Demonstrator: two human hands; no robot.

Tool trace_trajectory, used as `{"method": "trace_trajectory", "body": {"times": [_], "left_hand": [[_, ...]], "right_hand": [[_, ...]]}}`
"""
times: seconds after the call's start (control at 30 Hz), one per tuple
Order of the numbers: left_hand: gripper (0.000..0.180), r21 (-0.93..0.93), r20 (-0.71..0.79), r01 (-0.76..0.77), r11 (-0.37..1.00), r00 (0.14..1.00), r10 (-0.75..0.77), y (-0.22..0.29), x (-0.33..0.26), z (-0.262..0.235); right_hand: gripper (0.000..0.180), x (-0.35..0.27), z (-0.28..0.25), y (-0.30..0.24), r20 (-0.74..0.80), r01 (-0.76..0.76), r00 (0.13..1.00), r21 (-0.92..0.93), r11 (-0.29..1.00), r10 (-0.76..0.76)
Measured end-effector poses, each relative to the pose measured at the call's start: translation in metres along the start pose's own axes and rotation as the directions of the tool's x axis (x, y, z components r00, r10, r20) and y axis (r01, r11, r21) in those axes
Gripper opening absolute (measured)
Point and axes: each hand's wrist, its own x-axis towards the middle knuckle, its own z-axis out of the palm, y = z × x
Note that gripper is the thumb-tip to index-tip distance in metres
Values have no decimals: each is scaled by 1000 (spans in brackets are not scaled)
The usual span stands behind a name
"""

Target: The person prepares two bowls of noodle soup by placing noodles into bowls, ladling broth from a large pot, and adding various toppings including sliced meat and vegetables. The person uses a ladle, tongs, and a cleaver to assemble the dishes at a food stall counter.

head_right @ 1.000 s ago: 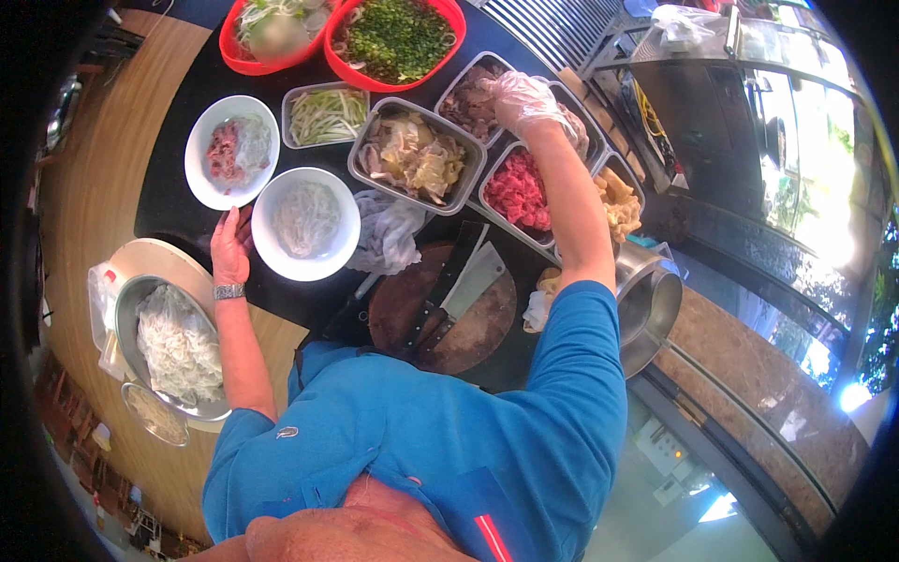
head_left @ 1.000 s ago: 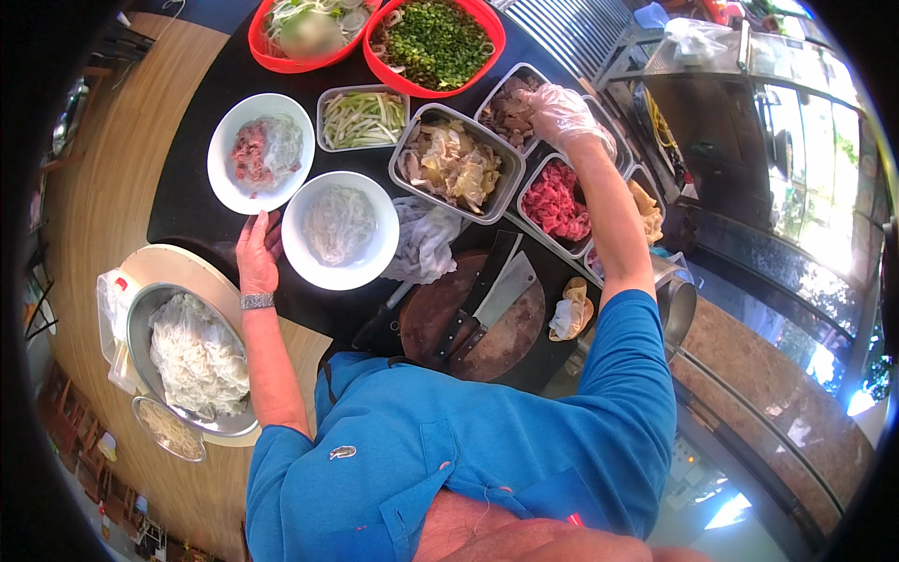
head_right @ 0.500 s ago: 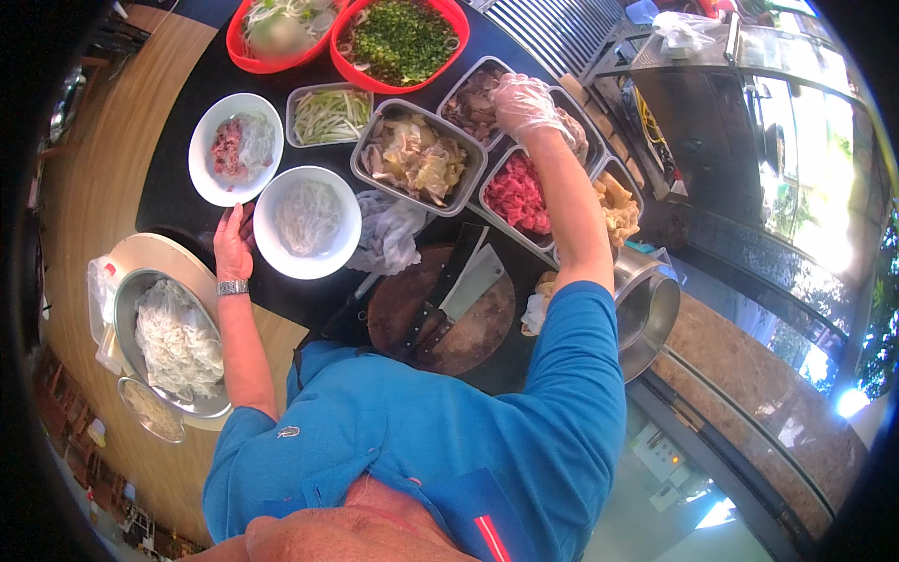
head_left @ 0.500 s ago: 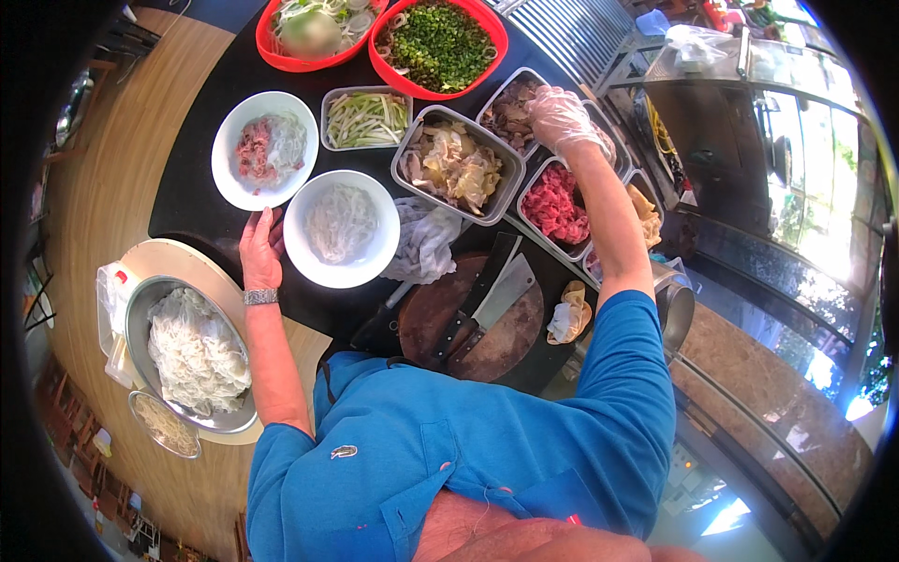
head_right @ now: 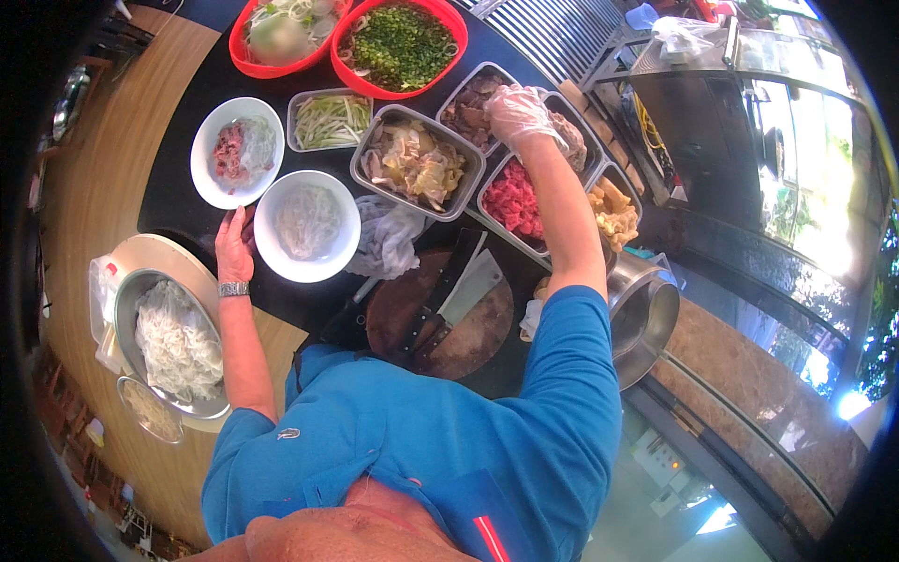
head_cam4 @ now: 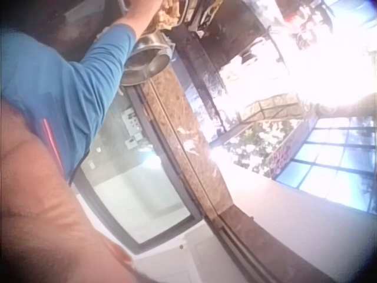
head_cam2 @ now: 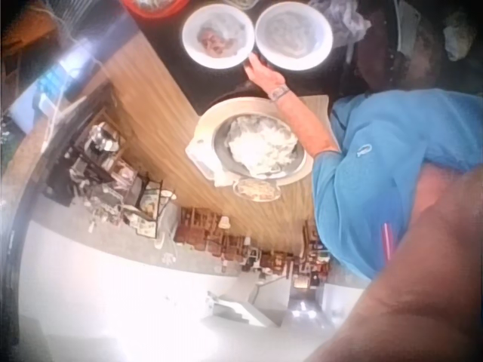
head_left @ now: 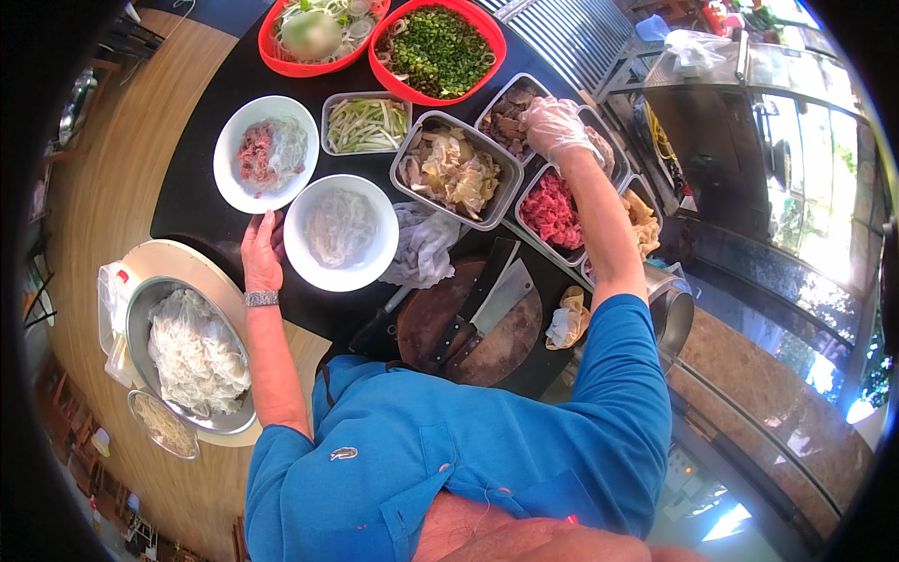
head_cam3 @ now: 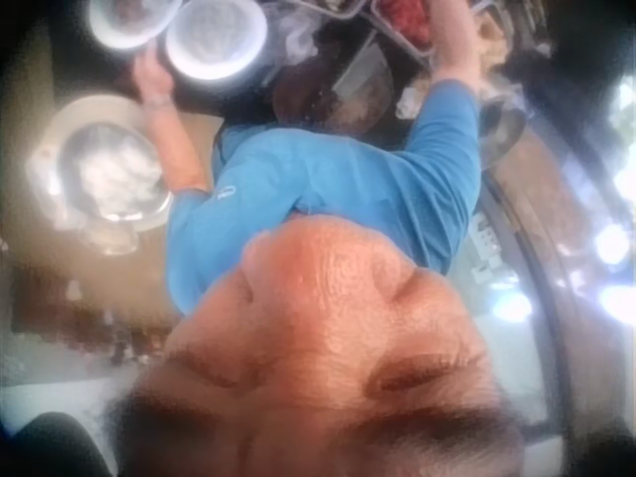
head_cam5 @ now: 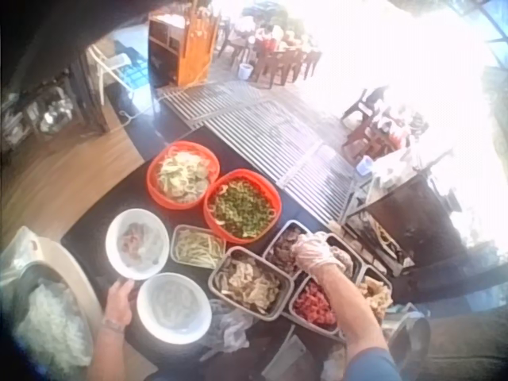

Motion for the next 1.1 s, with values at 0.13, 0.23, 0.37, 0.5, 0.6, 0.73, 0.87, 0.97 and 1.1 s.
{"method": "trace_trajectory", "body": {"times": [0.13,0.23,0.37,0.5,0.6,0.73,0.87,0.97,1.1], "left_hand": [[50,24,-28,-15,1000,999,16,3,-2,1],[50,26,-37,-14,1000,999,14,4,-4,2],[50,25,-26,-14,1000,1000,15,6,-3,2],[49,7,-35,3,1000,999,-3,6,-3,2],[50,14,-35,1,1000,999,0,7,-3,1],[48,49,-24,-23,999,999,25,8,-3,1],[53,34,-17,-26,999,999,27,6,-2,2],[53,35,-24,-31,999,999,32,6,-2,2],[54,16,-47,-21,1000,999,22,8,-3,3]], "right_hand": [[25,7,2,3,36,1,999,19,1000,-1],[25,8,5,8,47,-5,999,97,995,1],[25,7,2,20,-26,-55,997,328,943,67],[33,6,-18,36,33,-142,989,526,839,147],[38,8,-30,43,214,-250,967,665,704,140],[41,16,-22,40,139,-201,979,744,638,147],[40,28,4,40,42,-137,985,791,597,169],[36,32,15,46,32,-198,971,670,716,239],[36,31,7,54,52,-268,950,641,719,308]]}}
